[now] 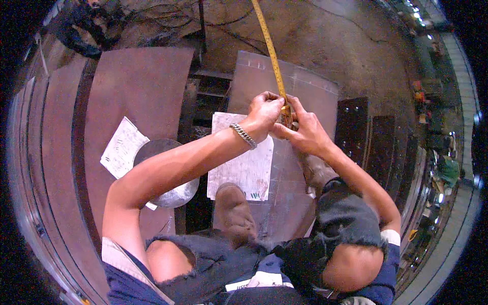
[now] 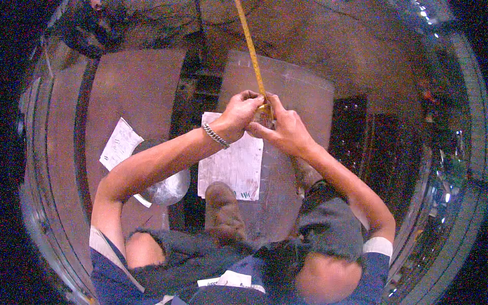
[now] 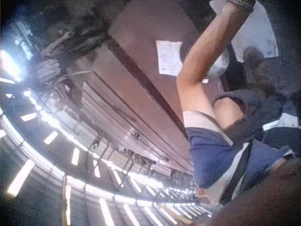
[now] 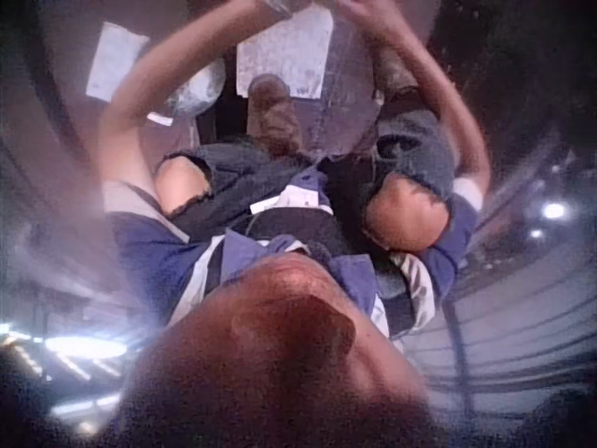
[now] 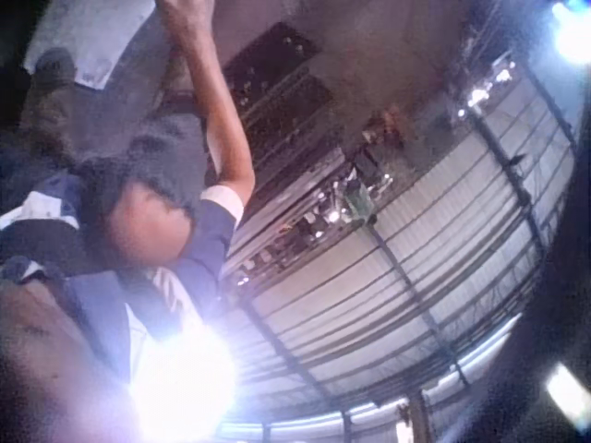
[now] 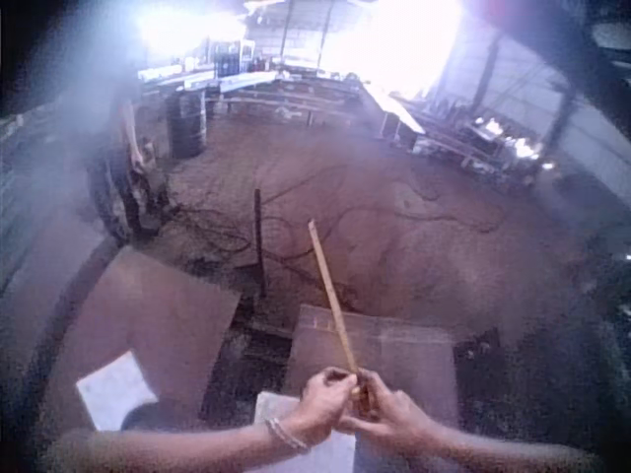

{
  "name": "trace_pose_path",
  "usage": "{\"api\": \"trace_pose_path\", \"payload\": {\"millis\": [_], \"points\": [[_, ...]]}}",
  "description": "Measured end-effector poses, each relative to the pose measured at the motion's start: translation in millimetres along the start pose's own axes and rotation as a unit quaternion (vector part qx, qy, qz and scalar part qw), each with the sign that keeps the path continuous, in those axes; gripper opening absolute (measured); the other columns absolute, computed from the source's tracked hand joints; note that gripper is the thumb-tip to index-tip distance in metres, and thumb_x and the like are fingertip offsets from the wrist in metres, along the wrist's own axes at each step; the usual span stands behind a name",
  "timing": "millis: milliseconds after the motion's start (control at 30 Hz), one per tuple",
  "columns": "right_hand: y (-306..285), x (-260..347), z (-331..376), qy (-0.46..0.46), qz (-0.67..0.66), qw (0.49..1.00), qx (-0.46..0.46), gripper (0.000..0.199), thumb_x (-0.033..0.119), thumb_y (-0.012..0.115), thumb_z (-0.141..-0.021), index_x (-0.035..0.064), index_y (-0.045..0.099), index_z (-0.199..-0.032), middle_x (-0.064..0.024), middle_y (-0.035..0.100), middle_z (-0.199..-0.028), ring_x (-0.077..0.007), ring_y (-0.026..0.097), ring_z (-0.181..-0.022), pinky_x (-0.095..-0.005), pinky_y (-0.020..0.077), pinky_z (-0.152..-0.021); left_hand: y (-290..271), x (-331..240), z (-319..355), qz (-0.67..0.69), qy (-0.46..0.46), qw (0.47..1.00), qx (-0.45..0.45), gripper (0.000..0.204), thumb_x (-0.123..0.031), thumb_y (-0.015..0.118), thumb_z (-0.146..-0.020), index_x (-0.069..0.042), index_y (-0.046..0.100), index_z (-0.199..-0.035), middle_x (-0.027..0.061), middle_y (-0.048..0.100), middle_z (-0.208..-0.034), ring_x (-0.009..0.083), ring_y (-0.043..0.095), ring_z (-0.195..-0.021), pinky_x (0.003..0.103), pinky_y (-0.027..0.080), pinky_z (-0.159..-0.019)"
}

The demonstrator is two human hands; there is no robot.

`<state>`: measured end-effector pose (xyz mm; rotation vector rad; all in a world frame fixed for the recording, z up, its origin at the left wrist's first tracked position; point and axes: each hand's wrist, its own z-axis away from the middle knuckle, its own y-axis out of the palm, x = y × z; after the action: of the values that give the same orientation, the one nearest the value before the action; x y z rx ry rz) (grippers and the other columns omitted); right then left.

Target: The person uses a tape measure and a marker to measure and mark a large metal sheet. They repeatedly position the tape measure, mark points, and occasionally consult a document placed on a nearby cylindrical object.

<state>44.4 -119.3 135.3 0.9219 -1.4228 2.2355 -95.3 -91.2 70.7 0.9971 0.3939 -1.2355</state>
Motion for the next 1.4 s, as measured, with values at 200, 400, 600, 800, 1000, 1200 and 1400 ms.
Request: {"api": "trace_pose_path", "payload": {"millis": [200,400,600,800,1000,1200,1400], "points": [[-28.9,40.7,56.1,-0.023,0.265,0.964,-0.022,0.089,0.057,0.069,-0.077,-0.0015,0.038,-0.136,-0.0257,0.068,-0.093,-0.0423,0.066,-0.092,-0.0498,0.0518,-0.08,39.1,4.9,37.6,-0.085,0.033,0.996,0.005,0.022,-0.018,0.06,-0.095,0.002,0.058,-0.105,0.0104,0.064,-0.097,0.0177,0.062,-0.088,0.033,0.052,-0.076],[-61.7,48.8,61.4,0.032,0.271,0.96,0.064,0.062,0.045,0.069,-0.077,-0.0013,0.048,-0.112,-0.0262,0.066,-0.08,-0.0466,0.064,-0.08,-0.0542,0.0501,-0.074,47.9,2.1,37.3,-0.032,-0.023,0.994,0.102,0.025,-0.018,0.055,-0.096,0.002,0.055,-0.112,0.0124,0.065,-0.101,0.0229,0.066,-0.093,0.037,0.057,-0.075],[-87.6,-9.1,38.0,-0.03,0.298,0.946,0.124,0.054,0.046,0.064,-0.079,0.0038,0.05,-0.111,-0.0241,0.066,-0.079,-0.0457,0.064,-0.078,-0.0537,0.0494,-0.07,-11.7,-15.0,16.2,-0.091,-0.055,0.991,0.082,0.027,-0.018,0.057,-0.096,0.001,0.055,-0.115,0.0124,0.063,-0.105,0.0248,0.067,-0.09,0.037,0.061,-0.074],[-98.0,-107.2,-4.0,-0.051,0.392,0.905,0.159,0.046,0.04,0.061,-0.077,0.0103,0.054,-0.111,-0.0195,0.067,-0.082,-0.0406,0.065,-0.079,-0.051,0.0519,-0.068,-93.6,-28.8,11.2,-0.232,-0.08,0.969,0.023,0.025,-0.022,0.06,-0.095,-0.005,0.06,-0.114,0.0083,0.065,-0.104,0.0207,0.067,-0.087,0.037,0.058,-0.075],[-119.5,-179.8,-55.2,-0.087,0.444,0.888,0.088,0.046,0.035,0.06,-0.078,0.0095,0.051,-0.116,-0.0195,0.066,-0.093,-0.0395,0.066,-0.088,-0.0495,0.0537,-0.078,-160.5,-42.3,30.0,-0.278,-0.057,0.95,-0.128,0.02,-0.019,0.058,-0.096,-0.005,0.061,-0.11,0.0054,0.065,-0.096,0.0153,0.065,-0.076,0.029,0.057,-0.063],[-130.4,-201.1,-90.7,-0.092,0.455,0.879,0.11,0.053,0.032,0.061,-0.075,0.0078,0.049,-0.119,-0.0203,0.062,-0.085,-0.0409,0.062,-0.079,-0.0514,0.0487,-0.072,-191.1,-29.1,37.4,-0.341,-0.039,0.924,-0.168,0.019,-0.018,0.059,-0.093,-0.003,0.063,-0.105,0.0047,0.065,-0.091,0.0133,0.064,-0.074,0.028,0.054,-0.062],[-116.3,-210.6,-108.6,-0.085,0.45,0.881,0.122,0.051,0.041,0.067,-0.076,0.0087,0.051,-0.112,-0.0194,0.065,-0.085,-0.0417,0.064,-0.081,-0.051,0.0513,-0.071,-179.4,-18.6,34.2,-0.37,-0.045,0.918,-0.132,0.021,-0.02,0.062,-0.092,-0.003,0.063,-0.105,0.0041,0.064,-0.09,0.0129,0.064,-0.074,0.028,0.054,-0.062]]}}
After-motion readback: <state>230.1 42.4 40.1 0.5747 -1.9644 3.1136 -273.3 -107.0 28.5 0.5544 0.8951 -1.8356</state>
